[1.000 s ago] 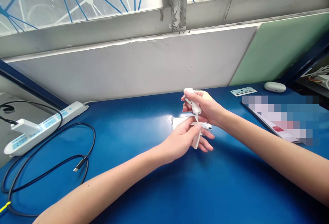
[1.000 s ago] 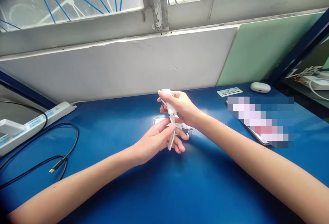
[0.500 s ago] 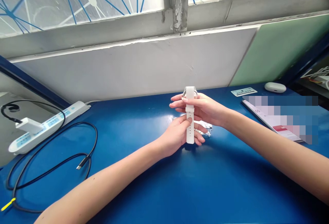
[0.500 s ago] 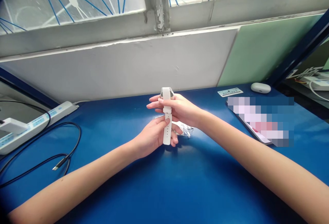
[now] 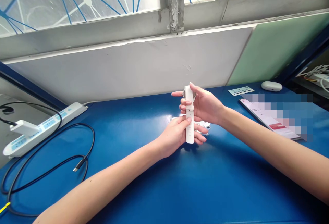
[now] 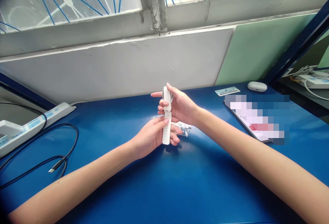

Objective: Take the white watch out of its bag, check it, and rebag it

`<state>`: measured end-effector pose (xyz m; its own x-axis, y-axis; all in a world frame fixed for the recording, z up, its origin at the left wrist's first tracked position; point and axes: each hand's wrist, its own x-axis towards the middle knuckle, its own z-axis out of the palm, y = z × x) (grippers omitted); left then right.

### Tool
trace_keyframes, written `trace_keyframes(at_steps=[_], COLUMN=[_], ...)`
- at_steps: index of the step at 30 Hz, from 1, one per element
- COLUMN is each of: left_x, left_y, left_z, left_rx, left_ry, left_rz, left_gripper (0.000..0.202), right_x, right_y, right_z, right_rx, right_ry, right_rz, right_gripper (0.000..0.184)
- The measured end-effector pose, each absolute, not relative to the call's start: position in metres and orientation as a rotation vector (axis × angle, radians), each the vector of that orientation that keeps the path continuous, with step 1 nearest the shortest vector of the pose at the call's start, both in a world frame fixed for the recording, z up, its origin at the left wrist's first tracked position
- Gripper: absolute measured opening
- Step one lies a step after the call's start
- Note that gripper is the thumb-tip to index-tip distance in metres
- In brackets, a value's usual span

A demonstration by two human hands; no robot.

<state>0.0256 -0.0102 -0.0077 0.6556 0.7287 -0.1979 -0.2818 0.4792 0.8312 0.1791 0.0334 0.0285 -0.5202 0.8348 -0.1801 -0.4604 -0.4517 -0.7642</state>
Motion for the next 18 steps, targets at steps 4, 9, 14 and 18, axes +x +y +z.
trace_keyframes(at_steps=[4, 9, 14, 18], left_x=[0.023, 0.025, 0.029, 0.028], left_y=[-0.015, -0.025, -0.021, -0.013], left_z=[-0.001, 0.006, 0.002, 0.003], left_rx=[0.892, 1.040, 0.999, 0.926], left_ry=[0.404, 0.436, 0.625, 0.714], left_rz=[0.487, 0.490, 0.700, 0.792], left_gripper=[0.049, 0.064, 0.058, 0.042], right_x=[0.183, 0.185, 0.184, 0.185], right_y=[0.035, 0.039, 0.041, 0.042], right_z=[0.035, 0.037, 0.026, 0.020], right_rx=[-0.623, -0.596, -0.623, -0.660], right_ry=[-0.772, -0.761, -0.882, -0.997], right_rz=[1.880, 1.762, 1.703, 1.650], right_gripper=[0.051, 0.030, 0.014, 0.021])
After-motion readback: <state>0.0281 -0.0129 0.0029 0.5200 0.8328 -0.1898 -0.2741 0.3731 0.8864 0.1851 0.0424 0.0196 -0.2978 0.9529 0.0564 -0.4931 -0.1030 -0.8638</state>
